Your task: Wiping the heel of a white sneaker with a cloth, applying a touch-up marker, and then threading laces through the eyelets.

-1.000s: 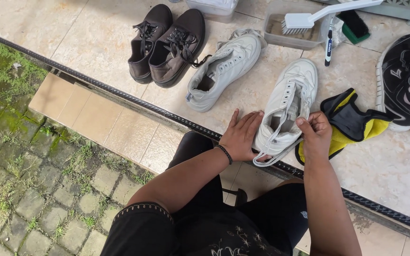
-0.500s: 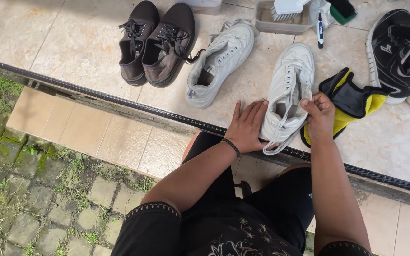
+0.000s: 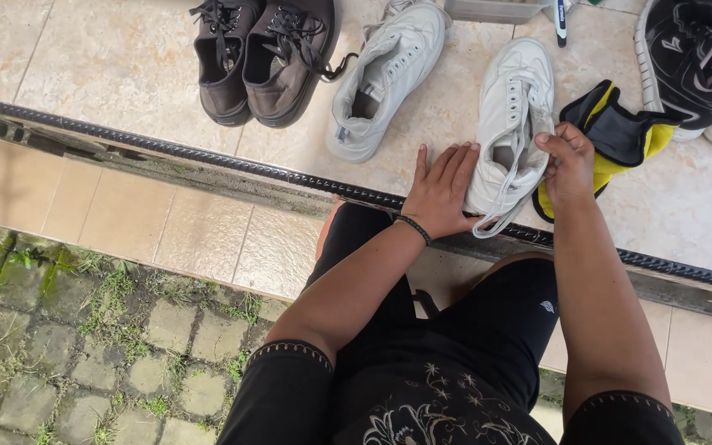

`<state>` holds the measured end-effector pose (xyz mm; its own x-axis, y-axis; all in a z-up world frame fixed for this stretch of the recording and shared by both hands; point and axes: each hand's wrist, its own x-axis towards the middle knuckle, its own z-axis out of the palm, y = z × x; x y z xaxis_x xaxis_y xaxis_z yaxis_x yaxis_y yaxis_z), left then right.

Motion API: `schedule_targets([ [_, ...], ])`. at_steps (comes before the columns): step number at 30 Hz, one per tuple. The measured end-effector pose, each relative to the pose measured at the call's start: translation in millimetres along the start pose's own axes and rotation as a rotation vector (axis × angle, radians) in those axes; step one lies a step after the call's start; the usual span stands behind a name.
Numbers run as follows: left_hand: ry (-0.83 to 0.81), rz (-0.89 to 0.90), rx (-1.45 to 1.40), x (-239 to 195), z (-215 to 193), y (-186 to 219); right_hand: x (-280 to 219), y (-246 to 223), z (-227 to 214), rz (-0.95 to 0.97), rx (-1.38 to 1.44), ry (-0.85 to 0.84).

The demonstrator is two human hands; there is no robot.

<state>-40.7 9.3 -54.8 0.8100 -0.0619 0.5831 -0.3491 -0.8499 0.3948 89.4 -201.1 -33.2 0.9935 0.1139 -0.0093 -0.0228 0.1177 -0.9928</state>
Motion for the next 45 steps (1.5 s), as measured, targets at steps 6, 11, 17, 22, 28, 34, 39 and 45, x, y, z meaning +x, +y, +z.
schedule_targets([
  [6, -0.114, -0.031, 0.145, 3.9, -18.0, 7.3, -12.5, -24.2, 8.5, 0.123, 0.094, -0.038],
  [11, -0.070, -0.021, 0.119, 1.1, -11.5, 8.0, -14.5, -24.9, 6.6, 0.129, 0.093, -0.021],
  [17, -0.111, -0.053, 0.148, 3.3, -17.3, 9.3, -11.2, -21.2, 3.9, 0.109, 0.118, -0.022],
  [22, -0.111, -0.048, 0.208, 5.0, -18.0, 9.2, -5.0, -12.4, -3.1, 0.107, 0.144, -0.033],
  [28, -0.131, -0.050, 0.214, 6.0, -22.7, 11.1, -6.9, -11.6, -5.8, 0.105, 0.161, -0.043],
  [34, -0.105, -0.040, 0.203, 7.0, -25.9, 11.8, -10.8, -13.5, -4.2, 0.116, 0.173, -0.041],
  [39, -0.111, -0.021, 0.177, 8.3, -26.0, 11.9, -11.6, -12.1, -3.8, 0.103, 0.181, -0.037],
  [45, -0.172, -0.040, 0.065, 6.1, -20.4, 9.0, -15.8, -13.7, -2.2, 0.121, 0.214, -0.020],
])
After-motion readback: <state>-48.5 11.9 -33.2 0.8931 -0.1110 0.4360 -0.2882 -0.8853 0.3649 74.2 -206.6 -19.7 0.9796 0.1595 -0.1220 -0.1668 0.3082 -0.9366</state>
